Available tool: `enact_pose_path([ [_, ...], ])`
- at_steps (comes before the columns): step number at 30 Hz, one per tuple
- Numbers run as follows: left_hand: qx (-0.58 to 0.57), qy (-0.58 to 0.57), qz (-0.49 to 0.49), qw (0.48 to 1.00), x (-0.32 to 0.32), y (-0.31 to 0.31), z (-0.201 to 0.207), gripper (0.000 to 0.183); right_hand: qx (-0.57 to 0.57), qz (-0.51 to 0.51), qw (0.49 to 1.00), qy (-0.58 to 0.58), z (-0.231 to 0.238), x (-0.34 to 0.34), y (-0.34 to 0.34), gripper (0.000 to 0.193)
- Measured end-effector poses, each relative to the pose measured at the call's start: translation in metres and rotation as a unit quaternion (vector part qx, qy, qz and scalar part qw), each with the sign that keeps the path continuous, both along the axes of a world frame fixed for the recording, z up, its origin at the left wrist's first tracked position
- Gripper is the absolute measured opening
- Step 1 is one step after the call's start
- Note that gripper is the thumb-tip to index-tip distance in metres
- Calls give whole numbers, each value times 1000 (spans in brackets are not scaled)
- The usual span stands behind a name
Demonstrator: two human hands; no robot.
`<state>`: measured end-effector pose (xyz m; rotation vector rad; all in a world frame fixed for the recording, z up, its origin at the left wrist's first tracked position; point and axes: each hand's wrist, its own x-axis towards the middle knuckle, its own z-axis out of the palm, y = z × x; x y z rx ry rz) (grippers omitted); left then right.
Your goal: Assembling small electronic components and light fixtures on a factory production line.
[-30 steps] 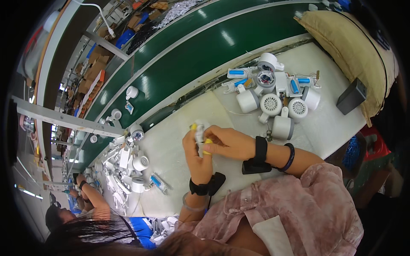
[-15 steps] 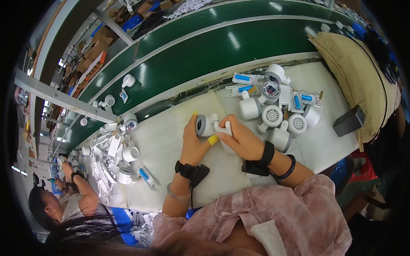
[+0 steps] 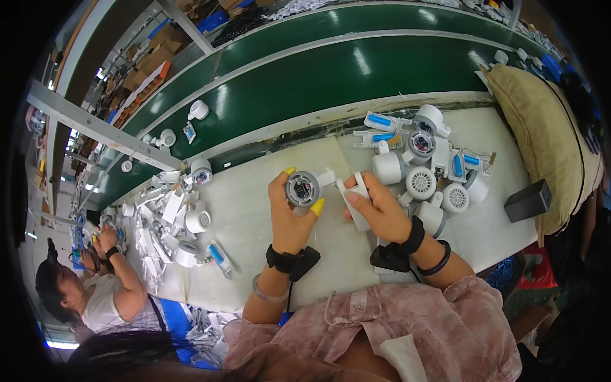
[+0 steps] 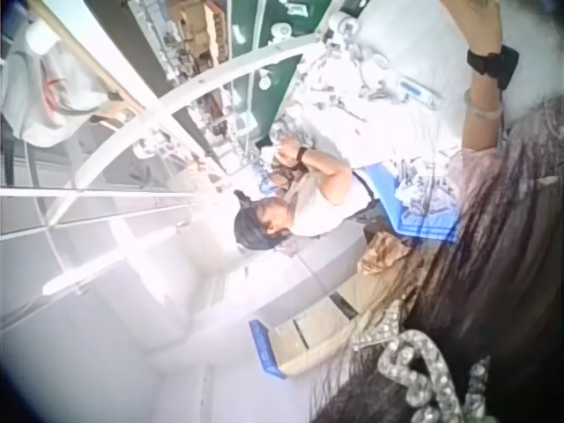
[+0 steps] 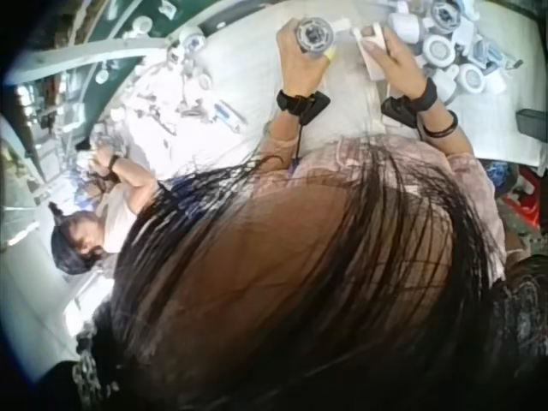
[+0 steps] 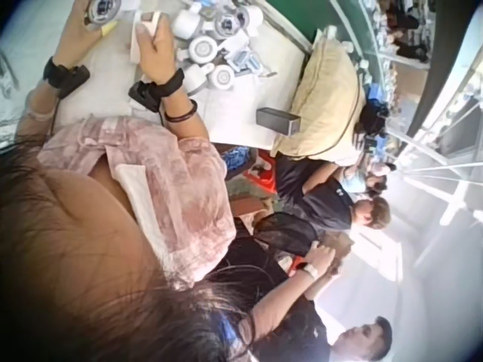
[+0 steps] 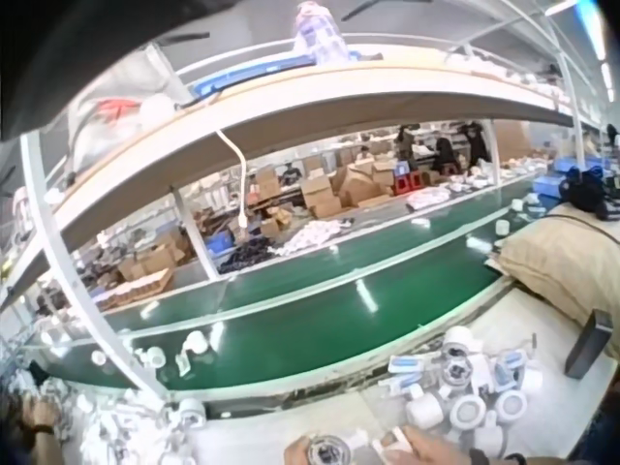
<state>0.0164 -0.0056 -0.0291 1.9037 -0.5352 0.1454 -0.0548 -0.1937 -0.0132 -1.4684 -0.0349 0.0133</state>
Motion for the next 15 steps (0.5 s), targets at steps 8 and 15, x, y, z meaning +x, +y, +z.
enact_pose_path([
  [8, -6, -19, 3, 1000, -3, 1, 5, 69, 22, 39, 997, 56, 2, -1, 1, 22],
  [15, 10, -44, -7, 999, -3, 3, 2, 75, -6, 51, 998, 44, 3, -1, 3, 22],
])
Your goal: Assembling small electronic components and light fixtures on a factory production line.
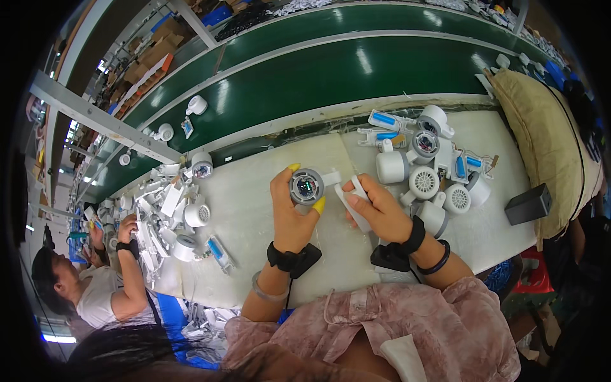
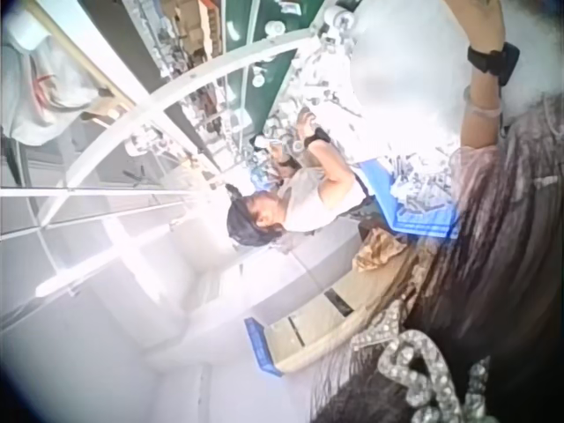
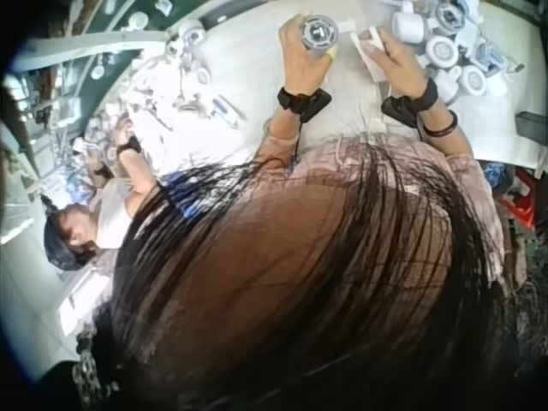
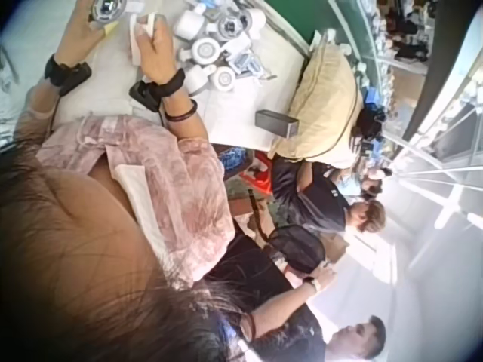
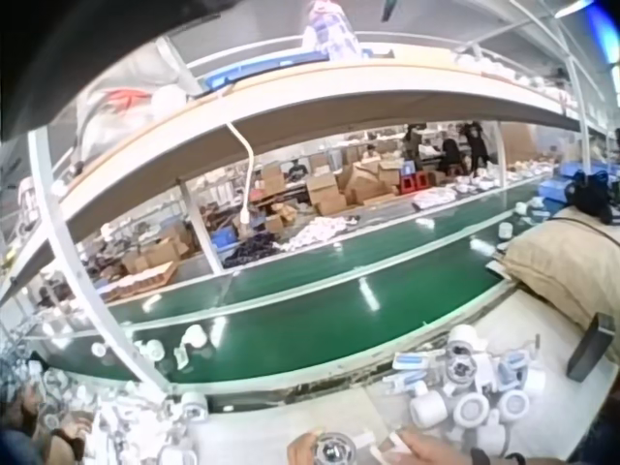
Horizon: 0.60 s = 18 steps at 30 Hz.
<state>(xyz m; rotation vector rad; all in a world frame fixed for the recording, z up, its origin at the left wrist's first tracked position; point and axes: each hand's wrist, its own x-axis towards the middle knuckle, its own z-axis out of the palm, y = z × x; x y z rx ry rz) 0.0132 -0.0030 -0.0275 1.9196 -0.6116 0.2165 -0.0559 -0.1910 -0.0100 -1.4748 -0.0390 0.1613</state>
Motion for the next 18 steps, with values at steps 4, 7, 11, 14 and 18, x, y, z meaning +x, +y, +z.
enact_pose_path([
  [4, -5, -16, -11, 1000, 1, 0, 0, 76, 0, 1, 1000, 1, -1, -1, 0, 21],
  [7, 15, -5, 1, 1000, 0, 1, 1, 76, 11, -7, 1000, 2, 0, -1, 1, 21],
  [11, 5, -8, -9, 1000, 1, -1, -1, 76, -1, 0, 1000, -11, -1, -2, 1, 21],
  [14, 2, 14, -5, 1000, 0, 0, 0, 75, 17, -4, 1000, -4, 1, -2, 1, 21],
  [18, 11, 0, -11, 1000, 0, 0, 0, 77, 15, 11, 1000, -18, 1, -2, 2, 21],
])
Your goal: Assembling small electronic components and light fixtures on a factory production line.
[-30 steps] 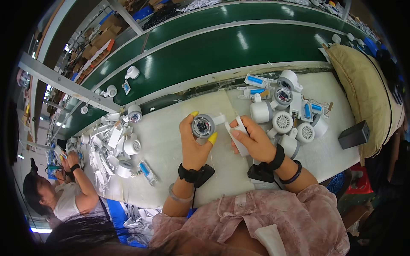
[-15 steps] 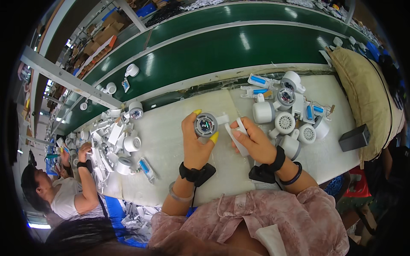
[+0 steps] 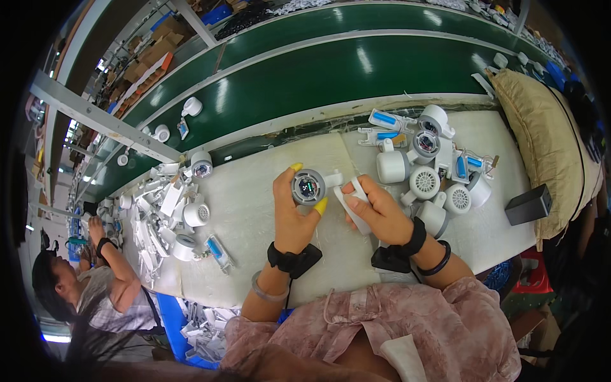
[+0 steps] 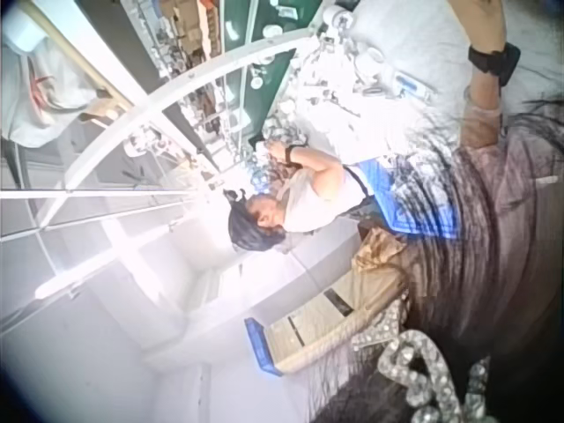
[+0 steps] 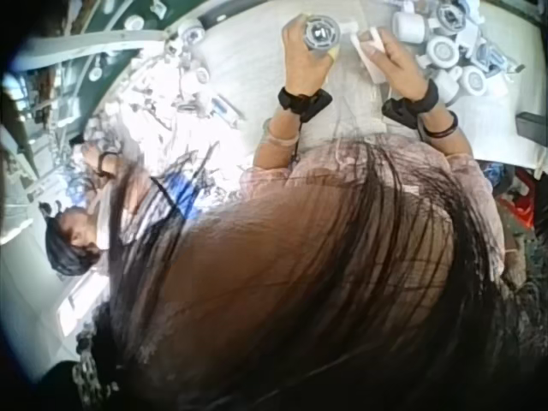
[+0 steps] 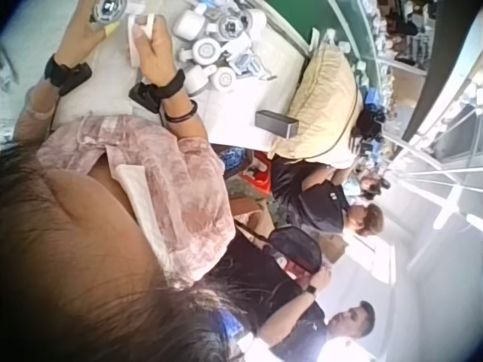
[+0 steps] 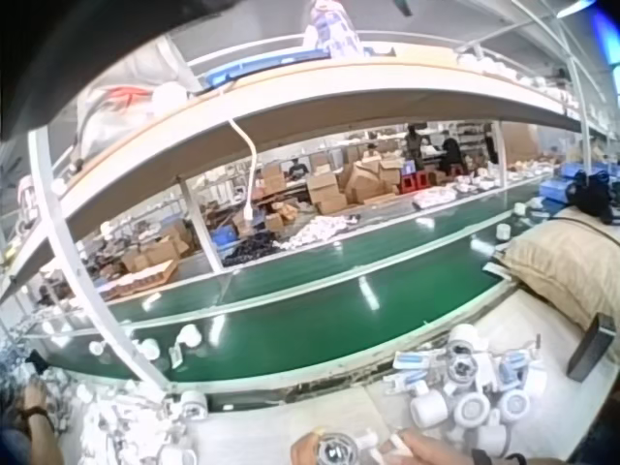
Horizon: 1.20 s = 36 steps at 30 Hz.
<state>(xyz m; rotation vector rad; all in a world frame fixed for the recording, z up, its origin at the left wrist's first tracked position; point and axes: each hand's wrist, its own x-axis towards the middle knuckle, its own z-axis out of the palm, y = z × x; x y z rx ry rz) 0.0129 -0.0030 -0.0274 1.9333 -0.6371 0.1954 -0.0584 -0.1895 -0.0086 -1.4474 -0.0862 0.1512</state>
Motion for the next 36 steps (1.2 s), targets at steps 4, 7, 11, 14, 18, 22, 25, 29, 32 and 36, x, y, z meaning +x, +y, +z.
enact_pose_path([
  [4, -8, -1, -12, 1000, 0, 1, -1, 77, -17, 9, 1000, 6, 2, 0, 0, 21],
  [7, -2, 4, -7, 1000, 0, 1, 0, 77, -8, 5, 1000, 17, 5, 0, 1, 21],
  [11, 4, 11, -5, 1000, 1, 0, -1, 78, -3, 1, 1000, 23, 2, 0, 1, 22],
  [14, 0, 5, -4, 1000, 1, -1, -2, 78, -12, 0, 1000, 19, 3, 1, 2, 22],
  [18, -19, 22, 0, 1000, -1, -3, 0, 75, -8, -2, 1000, 18, 4, 1, 1, 22],
  [22, -41, 47, 6, 998, -2, 0, 1, 73, -14, 2, 1000, 8, 3, 1, 4, 22],
  [25, -34, 47, 0, 998, -1, -2, 0, 74, -5, -5, 1000, 19, 3, 1, 2, 25],
  [29, -34, 41, 30, 998, 1, 4, -9, 73, 13, -12, 999, 36, 2, 2, 3, 35],
  [32, 30, -46, 114, 992, -4, 8, 7, 71, 91, 29, 995, 16, -8, 4, 3, 55],
  [36, -36, 116, -80, 989, -34, 3, 15, 61, 173, 79, 978, -81, -10, 5, 16, 63],
])
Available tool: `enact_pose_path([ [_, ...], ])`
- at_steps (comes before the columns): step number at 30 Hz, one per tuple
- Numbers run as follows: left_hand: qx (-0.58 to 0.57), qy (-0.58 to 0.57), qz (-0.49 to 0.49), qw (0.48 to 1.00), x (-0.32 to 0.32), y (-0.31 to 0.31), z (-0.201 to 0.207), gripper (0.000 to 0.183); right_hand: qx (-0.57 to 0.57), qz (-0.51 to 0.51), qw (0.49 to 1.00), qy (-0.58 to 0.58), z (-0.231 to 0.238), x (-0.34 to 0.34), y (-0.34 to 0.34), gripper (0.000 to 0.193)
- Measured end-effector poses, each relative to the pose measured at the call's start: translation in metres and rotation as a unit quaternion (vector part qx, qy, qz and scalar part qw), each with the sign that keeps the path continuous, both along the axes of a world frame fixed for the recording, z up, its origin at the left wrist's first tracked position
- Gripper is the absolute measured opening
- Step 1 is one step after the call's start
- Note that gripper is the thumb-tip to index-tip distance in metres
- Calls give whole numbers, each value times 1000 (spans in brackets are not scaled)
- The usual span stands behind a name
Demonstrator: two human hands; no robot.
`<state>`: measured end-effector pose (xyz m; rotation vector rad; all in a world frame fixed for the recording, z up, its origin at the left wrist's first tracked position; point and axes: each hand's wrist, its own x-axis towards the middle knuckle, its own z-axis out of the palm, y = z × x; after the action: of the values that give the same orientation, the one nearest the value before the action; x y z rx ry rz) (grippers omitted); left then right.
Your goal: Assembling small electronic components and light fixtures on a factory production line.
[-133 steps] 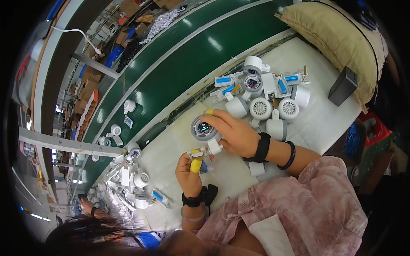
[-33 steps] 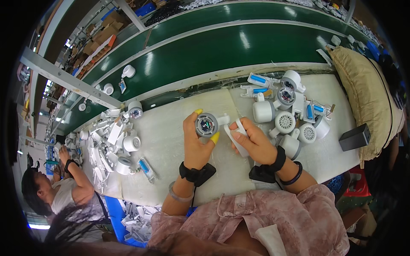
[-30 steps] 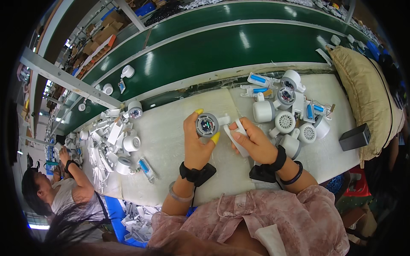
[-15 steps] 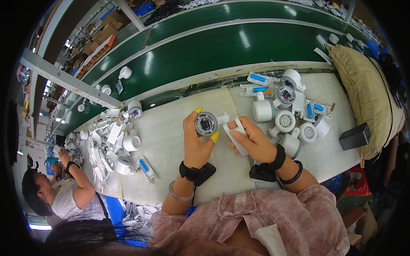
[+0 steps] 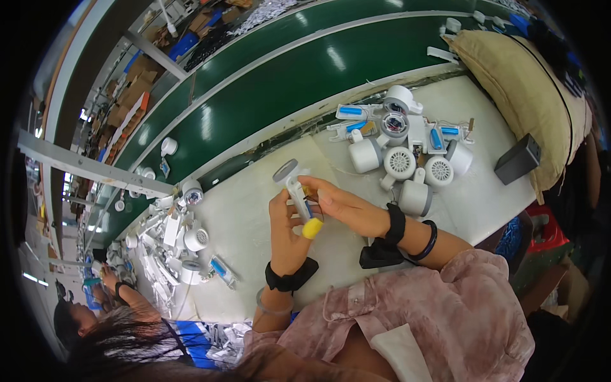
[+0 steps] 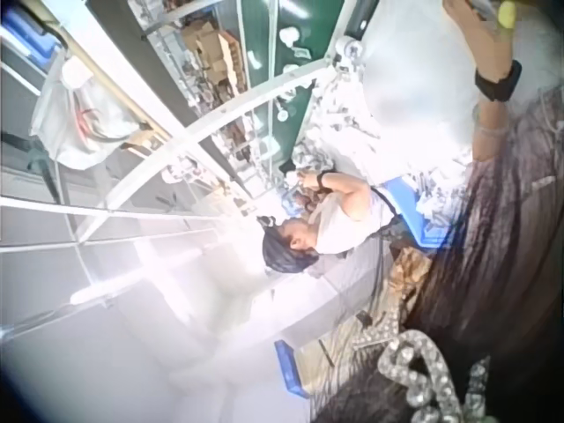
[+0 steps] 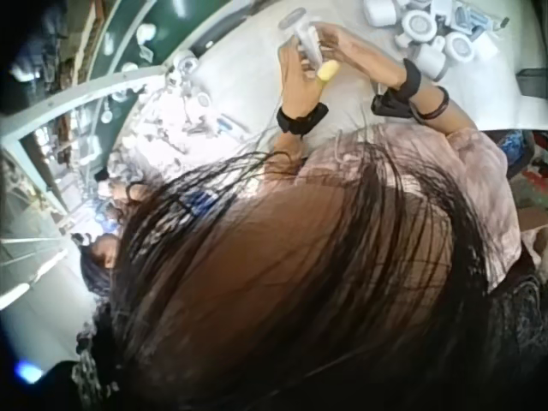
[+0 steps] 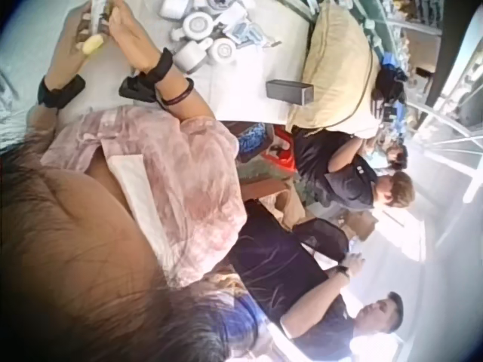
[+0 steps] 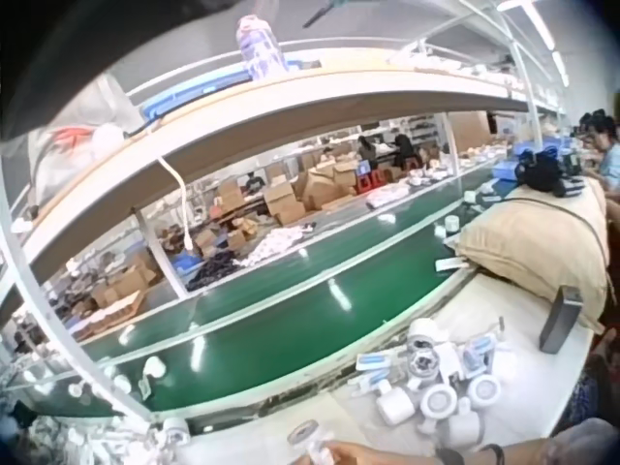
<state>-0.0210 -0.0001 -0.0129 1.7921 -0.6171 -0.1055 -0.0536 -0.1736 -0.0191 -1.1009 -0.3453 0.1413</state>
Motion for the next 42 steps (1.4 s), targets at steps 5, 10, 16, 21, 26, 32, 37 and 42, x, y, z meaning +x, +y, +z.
enact_pose_path([
  [5, -46, 10, 8, 999, 17, 1, -16, 45, -67, 1, 996, -51, 13, -6, 0, 62],
  [10, -170, 239, -14, 956, 17, 9, -7, 26, -322, -32, 939, -121, 39, -9, -21, 43],
  [16, -254, 299, 23, 919, 44, 35, -6, 30, -355, -111, 921, -119, 40, -14, -34, 20],
  [21, -403, 348, 197, 823, 109, 93, -36, 34, -375, -86, 915, -119, 37, -17, -41, 21],
  [26, -551, 362, 85, 747, 206, 91, -33, 33, -364, -94, 922, -96, 31, -23, -48, 21],
  [32, -509, 306, 172, 786, 311, 121, -51, 38, -377, -74, 918, -100, 40, -33, -46, 20],
  [37, -308, 134, 365, 868, 281, 93, -47, 38, -445, -161, 864, -171, 45, -50, -63, 15],
  [42, -51, 208, 9, 977, 123, 2, -2, 28, -560, -275, 765, -162, 48, -63, -100, 9],
])
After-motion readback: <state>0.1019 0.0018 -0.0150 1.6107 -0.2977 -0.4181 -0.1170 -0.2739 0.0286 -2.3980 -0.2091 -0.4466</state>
